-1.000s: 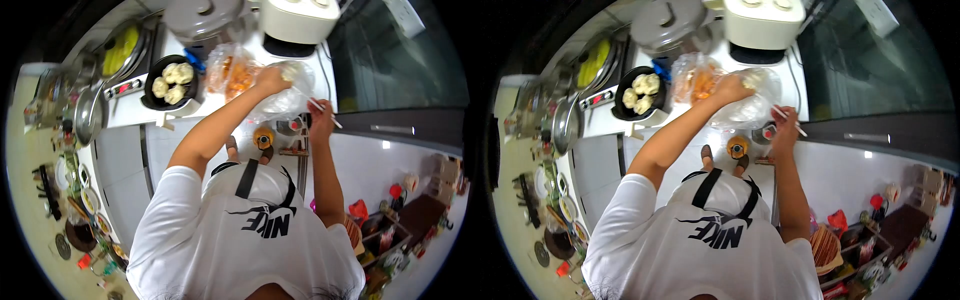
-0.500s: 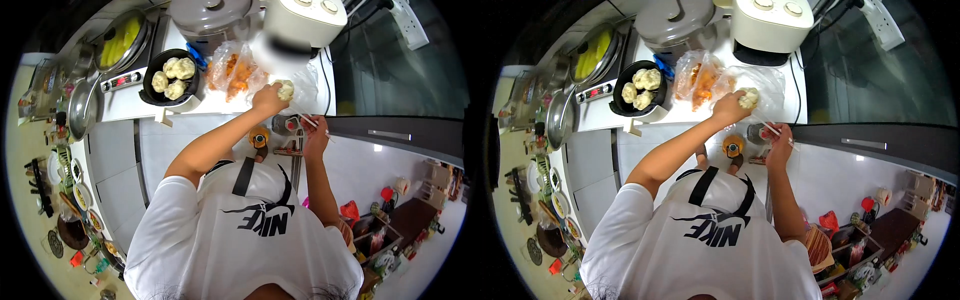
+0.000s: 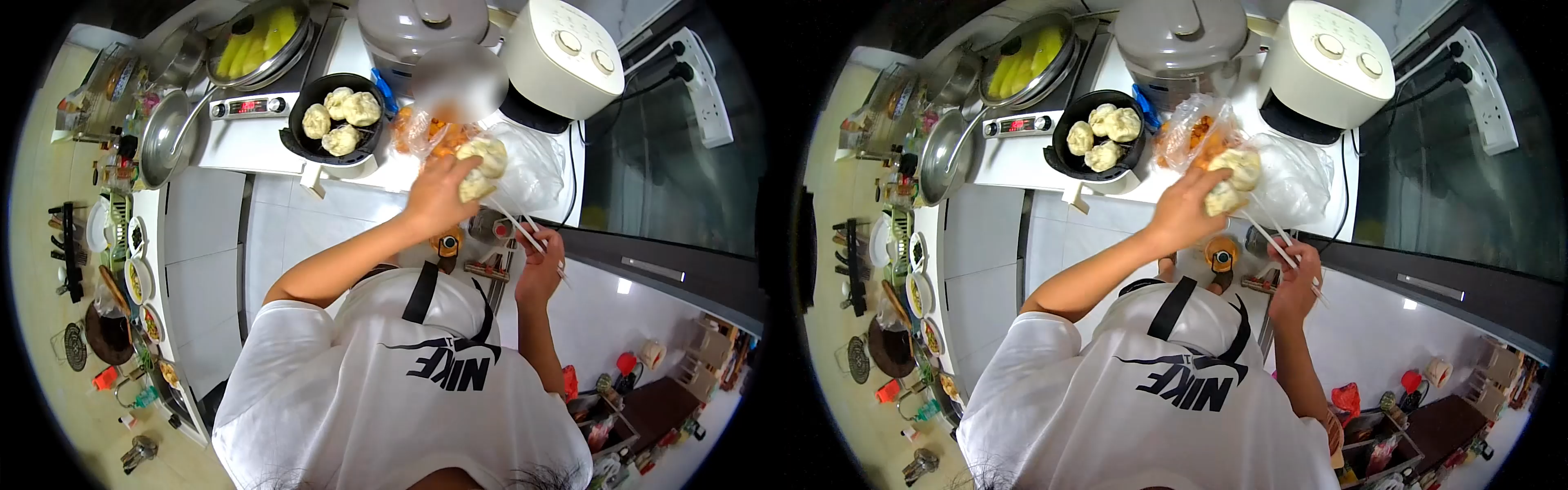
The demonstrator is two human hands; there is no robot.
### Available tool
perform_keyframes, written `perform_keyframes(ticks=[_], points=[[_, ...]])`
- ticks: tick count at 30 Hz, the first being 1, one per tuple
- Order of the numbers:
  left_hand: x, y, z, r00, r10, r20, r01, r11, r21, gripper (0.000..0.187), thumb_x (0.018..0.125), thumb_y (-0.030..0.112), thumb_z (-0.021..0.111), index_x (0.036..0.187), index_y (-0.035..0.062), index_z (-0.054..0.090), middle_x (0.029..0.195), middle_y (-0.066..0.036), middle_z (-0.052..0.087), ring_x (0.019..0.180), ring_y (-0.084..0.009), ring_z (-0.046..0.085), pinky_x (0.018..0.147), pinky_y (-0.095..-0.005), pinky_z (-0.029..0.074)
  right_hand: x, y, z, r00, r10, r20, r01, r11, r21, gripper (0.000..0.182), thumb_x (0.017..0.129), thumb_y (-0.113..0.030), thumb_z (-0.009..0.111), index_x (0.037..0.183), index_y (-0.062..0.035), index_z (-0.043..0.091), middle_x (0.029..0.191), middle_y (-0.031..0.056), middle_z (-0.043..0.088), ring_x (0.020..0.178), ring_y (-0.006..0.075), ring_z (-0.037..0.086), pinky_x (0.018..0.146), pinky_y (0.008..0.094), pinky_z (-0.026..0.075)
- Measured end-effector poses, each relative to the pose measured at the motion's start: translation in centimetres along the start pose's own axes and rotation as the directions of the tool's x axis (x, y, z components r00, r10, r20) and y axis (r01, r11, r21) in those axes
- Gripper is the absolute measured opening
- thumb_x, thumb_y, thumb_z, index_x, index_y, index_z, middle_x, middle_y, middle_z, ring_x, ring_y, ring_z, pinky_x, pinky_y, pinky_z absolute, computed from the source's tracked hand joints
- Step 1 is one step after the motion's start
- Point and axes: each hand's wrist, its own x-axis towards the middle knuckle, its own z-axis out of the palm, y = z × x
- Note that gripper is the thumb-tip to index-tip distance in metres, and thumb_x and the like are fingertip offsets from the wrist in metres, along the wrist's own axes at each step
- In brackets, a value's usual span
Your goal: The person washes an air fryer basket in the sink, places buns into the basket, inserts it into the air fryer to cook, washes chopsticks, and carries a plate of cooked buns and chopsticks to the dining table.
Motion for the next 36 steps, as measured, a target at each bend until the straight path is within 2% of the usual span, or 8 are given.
perform_keyframes(ticks=[4, 11, 14, 20, 26, 29, 32, 36], points=[[-0.4, -3.6, -6.4, 1.000, -0.015, -0.009, 0.015, 0.997, 0.075, 0.061, 0.066, 0.016, 0.072, 0.125, 0.0141, 0.055, 0.104, -0.013, 0.059, 0.092, -0.0308, 0.061, 0.080, -0.0391, 0.051, 1.1, 0.3, 5.7, 0.987, 0.078, 0.138, -0.070, 0.995, -0.068, 0.032, 0.100, -0.026, 0.040, 0.090, 0.0012, 0.052, 0.106, 0.0195, 0.058, 0.093, 0.0269, 0.064, 0.089, 0.0376, 0.051], [0.5, -11.0, -15.7, 0.999, 0.004, 0.035, -0.012, 0.970, 0.243, 0.055, 0.068, 0.019, 0.072, 0.121, 0.0140, 0.059, 0.101, -0.011, 0.060, 0.092, -0.0288, 0.062, 0.081, -0.0381, 0.051, 4.3, 3.3, 16.3, 0.917, 0.143, 0.373, -0.162, 0.987, 0.019, 0.033, 0.099, -0.028, 0.043, 0.089, 0.0018, 0.053, 0.099, 0.0160, 0.059, 0.092, 0.0251, 0.065, 0.086, 0.0330, 0.052], [1.4, -14.1, -17.2, 0.992, 0.026, 0.121, -0.059, 0.960, 0.273, 0.057, 0.065, 0.014, 0.070, 0.121, 0.0126, 0.059, 0.104, -0.014, 0.060, 0.097, -0.0336, 0.060, 0.086, -0.0395, 0.049, 5.4, 4.7, 19.2, 0.883, 0.255, 0.394, -0.257, 0.965, -0.048, 0.033, 0.099, -0.027, 0.042, 0.089, 0.0019, 0.055, 0.099, 0.0164, 0.060, 0.090, 0.0237, 0.065, 0.084, 0.0322, 0.052], [2.7, -20.4, -15.9, 0.947, -0.009, 0.322, -0.084, 0.958, 0.273, 0.056, 0.062, 0.012, 0.070, 0.118, 0.0107, 0.060, 0.104, -0.015, 0.060, 0.098, -0.0341, 0.059, 0.088, -0.0402, 0.048, 6.9, 7.6, 21.6, 0.862, 0.290, 0.416, -0.222, 0.953, -0.205, 0.035, 0.097, -0.027, 0.041, 0.086, 0.0010, 0.058, 0.088, 0.0124, 0.063, 0.079, 0.0185, 0.065, 0.074, 0.0285, 0.053], [2.7, -22.4, -16.4, 0.934, 0.062, 0.351, -0.125, 0.979, 0.159, 0.053, 0.064, 0.002, 0.068, 0.116, 0.0092, 0.058, 0.111, -0.013, 0.058, 0.108, -0.0333, 0.054, 0.096, -0.0378, 0.044, 6.1, 4.4, 21.6, 0.925, 0.105, 0.366, -0.019, 0.973, -0.231, 0.031, 0.094, -0.021, 0.044, 0.082, 0.0016, 0.060, 0.079, 0.0100, 0.063, 0.073, 0.0153, 0.063, 0.068, 0.0258, 0.051], [2.8, -22.3, -16.8, 0.915, 0.111, 0.387, -0.183, 0.971, 0.153, 0.054, 0.062, 0.001, 0.068, 0.115, 0.0084, 0.057, 0.112, -0.013, 0.057, 0.110, -0.0331, 0.053, 0.097, -0.0379, 0.043, 6.7, 6.1, 21.8, 0.843, -0.236, 0.482, 0.367, 0.910, -0.195, 0.025, 0.093, -0.015, 0.046, 0.083, 0.0022, 0.060, 0.079, 0.0100, 0.062, 0.068, 0.0150, 0.059, 0.063, 0.0272, 0.047], [2.8, -22.0, -17.1, 0.904, 0.117, 0.412, -0.197, 0.968, 0.156, 0.055, 0.061, -0.001, 0.068, 0.114, 0.0082, 0.057, 0.113, -0.013, 0.056, 0.110, -0.0331, 0.053, 0.097, -0.0379, 0.043, 6.4, 6.2, 23.0, 0.773, -0.187, 0.606, 0.454, 0.831, -0.323, 0.019, 0.092, -0.010, 0.048, 0.085, 0.0019, 0.060, 0.078, 0.0095, 0.061, 0.065, 0.0156, 0.055, 0.060, 0.0290, 0.044], [2.3, -22.9, -17.0, 0.909, 0.157, 0.385, -0.234, 0.959, 0.162, 0.055, 0.060, -0.004, 0.067, 0.112, 0.0081, 0.056, 0.112, -0.012, 0.056, 0.110, -0.0328, 0.054, 0.095, -0.0380, 0.044, 6.4, 6.2, 23.5, 0.759, -0.131, 0.638, 0.462, 0.799, -0.385, 0.016, 0.092, -0.010, 0.051, 0.084, 0.0008, 0.060, 0.075, 0.0090, 0.059, 0.064, 0.0158, 0.054, 0.060, 0.0292, 0.043]])
